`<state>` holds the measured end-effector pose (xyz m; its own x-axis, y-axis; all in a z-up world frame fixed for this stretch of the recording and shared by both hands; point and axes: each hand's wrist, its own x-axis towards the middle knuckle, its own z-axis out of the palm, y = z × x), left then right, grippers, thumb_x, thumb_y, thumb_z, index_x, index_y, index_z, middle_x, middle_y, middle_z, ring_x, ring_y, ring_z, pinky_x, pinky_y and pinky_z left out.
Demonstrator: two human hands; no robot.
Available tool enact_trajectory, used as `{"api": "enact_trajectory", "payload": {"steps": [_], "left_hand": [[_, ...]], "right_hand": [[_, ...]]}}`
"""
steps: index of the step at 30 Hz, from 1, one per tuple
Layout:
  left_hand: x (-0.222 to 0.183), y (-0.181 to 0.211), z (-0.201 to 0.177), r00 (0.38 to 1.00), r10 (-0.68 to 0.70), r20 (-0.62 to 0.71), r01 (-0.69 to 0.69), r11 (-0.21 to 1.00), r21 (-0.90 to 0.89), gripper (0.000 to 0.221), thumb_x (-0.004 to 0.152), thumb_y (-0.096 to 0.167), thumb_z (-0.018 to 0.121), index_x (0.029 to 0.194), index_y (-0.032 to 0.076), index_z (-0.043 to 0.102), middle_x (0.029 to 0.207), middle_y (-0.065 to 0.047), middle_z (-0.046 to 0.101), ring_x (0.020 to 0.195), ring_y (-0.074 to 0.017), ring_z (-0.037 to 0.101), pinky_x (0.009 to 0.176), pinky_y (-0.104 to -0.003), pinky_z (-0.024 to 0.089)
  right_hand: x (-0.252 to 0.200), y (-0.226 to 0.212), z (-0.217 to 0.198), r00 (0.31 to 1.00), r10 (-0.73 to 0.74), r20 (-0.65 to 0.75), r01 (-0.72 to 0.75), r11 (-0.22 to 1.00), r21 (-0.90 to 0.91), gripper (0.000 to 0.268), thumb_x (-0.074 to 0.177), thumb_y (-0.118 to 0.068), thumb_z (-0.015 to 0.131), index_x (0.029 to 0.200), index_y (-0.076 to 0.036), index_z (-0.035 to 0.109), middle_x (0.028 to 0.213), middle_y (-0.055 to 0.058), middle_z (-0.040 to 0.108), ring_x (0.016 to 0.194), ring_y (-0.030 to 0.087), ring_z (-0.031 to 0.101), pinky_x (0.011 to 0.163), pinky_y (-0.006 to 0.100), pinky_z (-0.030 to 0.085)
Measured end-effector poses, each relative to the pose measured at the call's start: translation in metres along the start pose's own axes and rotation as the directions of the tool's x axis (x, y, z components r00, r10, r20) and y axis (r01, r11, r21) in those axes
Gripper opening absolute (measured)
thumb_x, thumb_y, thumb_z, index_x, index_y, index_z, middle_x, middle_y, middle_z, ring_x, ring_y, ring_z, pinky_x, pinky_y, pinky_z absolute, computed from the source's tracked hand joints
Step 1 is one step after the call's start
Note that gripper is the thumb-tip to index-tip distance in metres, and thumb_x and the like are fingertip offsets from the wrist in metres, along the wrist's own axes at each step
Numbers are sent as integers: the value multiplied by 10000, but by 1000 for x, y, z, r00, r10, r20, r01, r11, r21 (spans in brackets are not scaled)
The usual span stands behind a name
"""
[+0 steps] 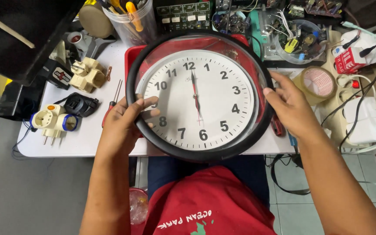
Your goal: Disassembling and reassembling a wall clock to adjust or repair the internal components and hands.
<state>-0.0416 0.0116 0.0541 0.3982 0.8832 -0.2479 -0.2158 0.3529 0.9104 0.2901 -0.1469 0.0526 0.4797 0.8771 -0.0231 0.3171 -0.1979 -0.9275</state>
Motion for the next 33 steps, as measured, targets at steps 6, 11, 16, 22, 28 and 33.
{"api": "enact_trajectory", "payload": {"steps": [6, 11, 16, 22, 28, 33], "left_hand": [[-14, 3, 25, 999, -38, 24, 40, 995, -96, 197, 942, 172, 656, 1100, 113, 554, 1131, -167, 760, 796, -251, 750, 509, -267, 532], [-9, -7, 58, 997, -30, 67, 38, 991, -126, 198, 975, 178, 608, 1142, 106, 527, 1189, -199, 750, 851, -243, 762, 495, -264, 583], [9, -18, 88, 990, -44, 135, 66, 985, -163, 196, 970, 182, 617, 1127, 103, 532, 1204, -225, 747, 867, -270, 765, 568, -271, 568], [33, -19, 124, 986, -31, 165, 64, 978, -199, 224, 956, 209, 645, 1140, 126, 547, 1223, -192, 748, 889, -250, 769, 603, -276, 592], [79, -15, 165, 956, 55, 289, -2, 984, -180, 269, 924, 229, 691, 1115, 151, 518, 1255, -148, 744, 986, -309, 776, 763, -367, 603], [140, -39, 200, 911, 166, 378, -76, 967, -242, 421, 983, 209, 687, 1286, 32, 455, 1299, -212, 681, 1089, -384, 735, 838, -519, 646]], "right_hand": [[-23, 26, -11, 997, -34, 75, -18, 802, 597, 556, 1054, -371, 542, 1494, -38, 470, 966, 196, 689, 593, 176, 646, 578, 242, 536], [-55, 40, -12, 918, -267, 294, -121, 517, 848, 651, 1033, -414, 670, 1489, 18, 502, 1323, 266, 650, 784, 280, 724, 694, 342, 625], [-77, 48, -15, 952, -172, 252, -108, 583, 805, 705, 997, -382, 668, 1541, -22, 401, 1325, 251, 638, 582, 212, 701, 426, 306, 594], [-68, 62, -14, 991, -105, 80, -33, 393, 919, 654, 982, -323, 731, 1517, -47, 475, 1391, 262, 610, 656, 197, 750, 546, 279, 635], [-22, 55, -30, 979, 159, -124, 59, 361, 931, 445, 929, -177, 744, 1338, -41, 631, 1211, 217, 724, 673, 154, 720, 670, 228, 631], [24, 75, -60, 961, 134, -241, 141, 515, 845, 318, 1003, -252, 643, 1314, -187, 657, 1254, 82, 753, 852, 155, 764, 813, 231, 652]]}}
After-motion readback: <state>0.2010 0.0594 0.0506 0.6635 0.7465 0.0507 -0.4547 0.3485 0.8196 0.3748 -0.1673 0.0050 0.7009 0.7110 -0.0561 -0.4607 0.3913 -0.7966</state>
